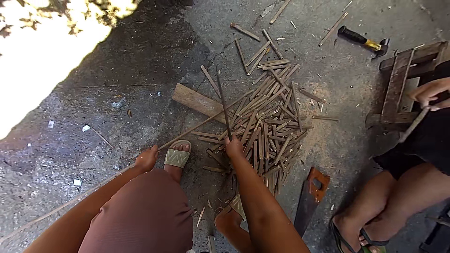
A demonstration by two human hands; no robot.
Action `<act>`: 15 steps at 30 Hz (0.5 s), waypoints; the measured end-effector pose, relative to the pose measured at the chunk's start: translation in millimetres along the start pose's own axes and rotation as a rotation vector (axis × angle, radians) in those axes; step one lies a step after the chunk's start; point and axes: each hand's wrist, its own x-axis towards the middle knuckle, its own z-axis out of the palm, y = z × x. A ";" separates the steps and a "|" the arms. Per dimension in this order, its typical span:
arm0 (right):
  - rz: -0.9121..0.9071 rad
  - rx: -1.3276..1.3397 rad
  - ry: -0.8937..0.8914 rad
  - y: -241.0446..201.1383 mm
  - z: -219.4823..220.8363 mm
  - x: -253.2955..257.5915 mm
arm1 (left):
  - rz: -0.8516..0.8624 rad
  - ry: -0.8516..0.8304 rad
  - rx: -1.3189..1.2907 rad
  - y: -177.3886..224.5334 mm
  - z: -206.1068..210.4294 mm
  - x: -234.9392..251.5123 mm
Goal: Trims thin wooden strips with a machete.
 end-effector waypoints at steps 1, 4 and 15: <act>0.079 -0.081 -0.108 -6.6 -1.5 5.0 | 0.000 0.004 0.000 -0.9 -2.0 -0.9; 0.098 -0.121 -0.149 -11.2 -0.1 9.3 | 0.007 -0.031 0.003 -5.6 -1.2 -5.6; -0.281 0.327 0.332 -35.1 -31.6 -11.9 | 0.052 -0.202 -0.292 -8.7 -33.5 -44.6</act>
